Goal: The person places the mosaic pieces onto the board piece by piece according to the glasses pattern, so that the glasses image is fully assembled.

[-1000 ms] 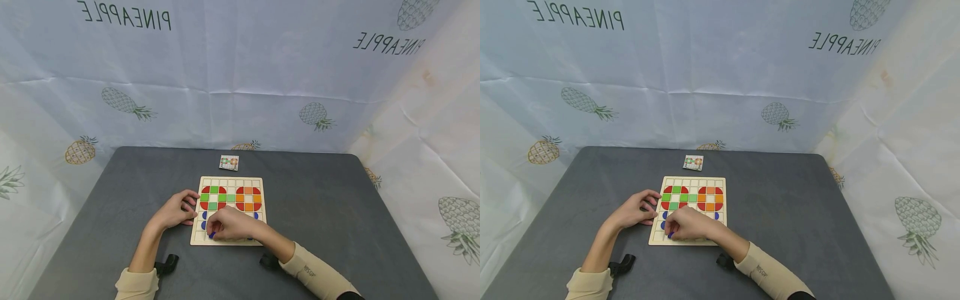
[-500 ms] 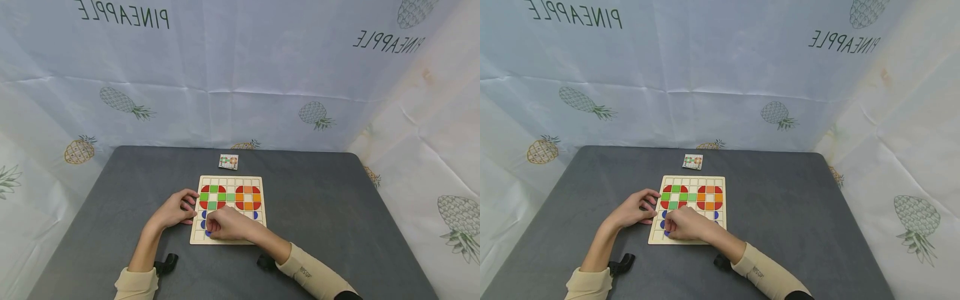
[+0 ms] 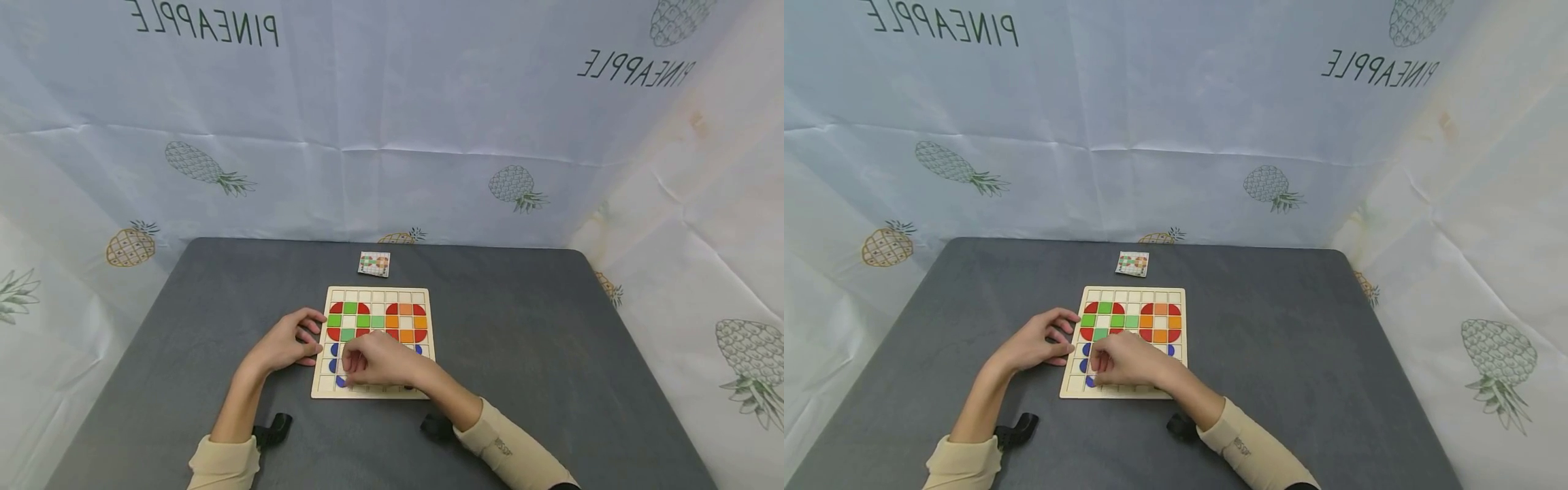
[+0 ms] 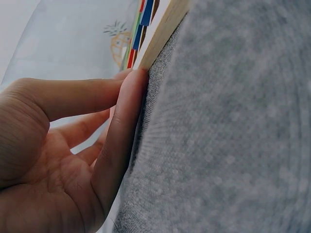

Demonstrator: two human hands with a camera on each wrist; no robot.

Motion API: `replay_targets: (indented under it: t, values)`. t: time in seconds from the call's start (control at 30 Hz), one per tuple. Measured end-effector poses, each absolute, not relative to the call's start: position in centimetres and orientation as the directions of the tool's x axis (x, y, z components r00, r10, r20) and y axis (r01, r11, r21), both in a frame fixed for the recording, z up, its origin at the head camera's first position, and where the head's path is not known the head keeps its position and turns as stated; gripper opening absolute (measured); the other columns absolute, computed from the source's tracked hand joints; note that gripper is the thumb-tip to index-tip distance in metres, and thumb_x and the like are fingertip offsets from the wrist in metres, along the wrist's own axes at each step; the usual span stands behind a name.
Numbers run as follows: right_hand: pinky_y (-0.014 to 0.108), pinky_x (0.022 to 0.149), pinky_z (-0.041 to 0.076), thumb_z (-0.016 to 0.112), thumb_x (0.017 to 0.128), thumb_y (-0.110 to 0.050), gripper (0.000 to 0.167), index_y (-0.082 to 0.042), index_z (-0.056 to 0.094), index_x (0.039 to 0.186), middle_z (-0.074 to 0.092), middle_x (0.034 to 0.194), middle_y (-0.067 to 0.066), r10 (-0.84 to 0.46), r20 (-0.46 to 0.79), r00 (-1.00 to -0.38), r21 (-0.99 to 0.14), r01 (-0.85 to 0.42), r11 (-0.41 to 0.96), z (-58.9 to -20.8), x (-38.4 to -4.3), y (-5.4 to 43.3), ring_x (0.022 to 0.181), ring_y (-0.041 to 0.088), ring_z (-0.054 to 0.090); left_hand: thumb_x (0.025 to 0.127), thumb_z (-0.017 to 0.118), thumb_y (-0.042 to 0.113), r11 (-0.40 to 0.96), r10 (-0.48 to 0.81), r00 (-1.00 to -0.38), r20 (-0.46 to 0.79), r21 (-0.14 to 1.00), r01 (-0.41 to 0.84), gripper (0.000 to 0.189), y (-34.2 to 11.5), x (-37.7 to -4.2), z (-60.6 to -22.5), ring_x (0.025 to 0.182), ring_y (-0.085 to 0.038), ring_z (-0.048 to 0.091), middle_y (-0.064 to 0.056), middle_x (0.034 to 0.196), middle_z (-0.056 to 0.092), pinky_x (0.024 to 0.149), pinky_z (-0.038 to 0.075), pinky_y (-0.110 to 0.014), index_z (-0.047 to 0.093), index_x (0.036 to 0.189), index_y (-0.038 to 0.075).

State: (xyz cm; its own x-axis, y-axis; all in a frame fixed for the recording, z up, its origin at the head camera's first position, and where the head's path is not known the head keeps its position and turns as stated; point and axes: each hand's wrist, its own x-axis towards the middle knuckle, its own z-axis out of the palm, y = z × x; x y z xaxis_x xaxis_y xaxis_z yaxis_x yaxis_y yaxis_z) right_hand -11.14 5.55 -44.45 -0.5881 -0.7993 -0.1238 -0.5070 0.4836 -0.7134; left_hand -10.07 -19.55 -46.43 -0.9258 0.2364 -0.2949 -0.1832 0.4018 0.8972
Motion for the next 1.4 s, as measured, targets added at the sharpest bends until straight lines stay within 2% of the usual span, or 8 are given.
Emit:
replay_targets:
  t: [0.3, 0.47, 0.67, 0.77, 0.87, 1.1, 1.23, 1.4]
  values:
    - [0.020, 0.074, 0.061, 0.084, 0.096, -0.017, 0.010, -0.014, 0.075, 0.100, 0.074, 0.089, -0.002, -0.699, -0.040, -0.714, -0.762, -0.430, 0.483, -42.1, -13.8, 10.6, 0.078, 0.002, 0.066, 0.093, 0.078, -0.005, 0.411, 0.231, -0.925, -0.301, 0.892, -0.187, 0.056, -19.5, -9.9, -46.6, 0.092, -0.026, 0.063, -0.022, 0.117, 0.055, 0.068, 0.070, -0.039, 0.056, 0.143, -0.003]
    - [0.023, 0.072, 0.059, 0.080, 0.100, -0.020, 0.008, -0.013, 0.076, 0.103, 0.074, 0.092, 0.001, -0.609, -0.033, -0.793, -0.768, -0.369, 0.523, -42.2, -16.1, 14.2, 0.080, 0.009, 0.065, 0.093, 0.079, -0.005, 0.420, 0.229, -0.927, -0.297, 0.889, -0.181, 0.056, -19.4, -9.8, -46.6, 0.092, -0.026, 0.063, -0.021, 0.116, 0.055, 0.068, 0.069, -0.039, 0.055, 0.143, -0.003]
    - [0.028, 0.067, 0.056, 0.075, 0.104, -0.019, 0.014, -0.006, 0.076, 0.109, 0.077, 0.099, 0.018, -0.517, -0.048, -0.854, -0.795, -0.281, 0.537, -42.9, -18.5, 18.7, 0.081, 0.023, 0.069, 0.093, 0.080, -0.005, 0.419, 0.230, -0.930, -0.287, 0.892, -0.172, 0.057, -19.5, -9.7, -46.6, 0.092, -0.025, 0.063, -0.021, 0.116, 0.055, 0.067, 0.069, -0.040, 0.055, 0.144, -0.003]
    - [0.033, 0.069, 0.058, 0.073, 0.105, -0.020, 0.018, -0.004, 0.075, 0.112, 0.076, 0.101, 0.023, -0.484, -0.077, -0.872, -0.800, -0.236, 0.552, -43.6, -19.4, 20.8, 0.084, 0.030, 0.071, 0.093, 0.079, -0.005, 0.414, 0.234, -0.931, -0.281, 0.895, -0.166, 0.058, -19.6, -9.7, -46.6, 0.092, -0.025, 0.063, -0.021, 0.116, 0.055, 0.067, 0.069, -0.040, 0.054, 0.145, -0.004]
    - [0.038, 0.074, 0.062, 0.072, 0.106, -0.020, 0.021, -0.001, 0.074, 0.115, 0.076, 0.102, 0.025, -0.460, -0.101, -0.882, -0.801, -0.202, 0.564, -44.4, -19.9, 22.5, 0.086, 0.031, 0.072, 0.092, 0.079, -0.006, 0.410, 0.236, -0.930, -0.281, 0.897, -0.166, 0.058, -19.6, -9.7, -46.5, 0.093, -0.025, 0.062, -0.021, 0.116, 0.055, 0.067, 0.069, -0.040, 0.054, 0.145, -0.004]
    - [0.031, 0.080, 0.064, 0.070, 0.107, -0.020, 0.027, 0.004, 0.072, 0.120, 0.074, 0.104, 0.023, -0.445, -0.174, -0.879, -0.803, -0.135, 0.581, -46.0, -20.6, 24.4, 0.090, 0.023, 0.071, 0.093, 0.078, -0.006, 0.411, 0.233, -0.927, -0.292, 0.894, -0.178, 0.056, -19.5, -9.7, -46.5, 0.092, -0.025, 0.060, -0.021, 0.116, 0.054, 0.068, 0.069, -0.040, 0.054, 0.144, -0.004]
    - [0.034, 0.082, 0.065, 0.069, 0.108, -0.021, 0.029, 0.004, 0.072, 0.121, 0.075, 0.106, 0.023, -0.435, -0.193, -0.880, -0.801, -0.114, 0.587, -46.3, -20.9, 24.7, 0.090, 0.023, 0.071, 0.094, 0.078, -0.005, 0.410, 0.235, -0.928, -0.289, 0.895, -0.175, 0.055, -19.4, -9.8, -46.5, 0.092, -0.025, 0.060, -0.021, 0.116, 0.054, 0.068, 0.069, -0.040, 0.055, 0.144, -0.003]
    - [0.035, 0.082, 0.067, 0.070, 0.107, -0.022, 0.030, 0.004, 0.071, 0.124, 0.076, 0.108, 0.023, -0.424, -0.156, -0.892, -0.803, -0.135, 0.580, -46.1, -20.9, 25.1, 0.091, 0.024, 0.073, 0.095, 0.077, -0.004, 0.418, 0.242, -0.930, -0.276, 0.895, -0.157, 0.054, -19.3, -9.8, -46.5, 0.090, -0.024, 0.061, -0.020, 0.115, 0.055, 0.067, 0.068, -0.039, 0.055, 0.144, -0.003]
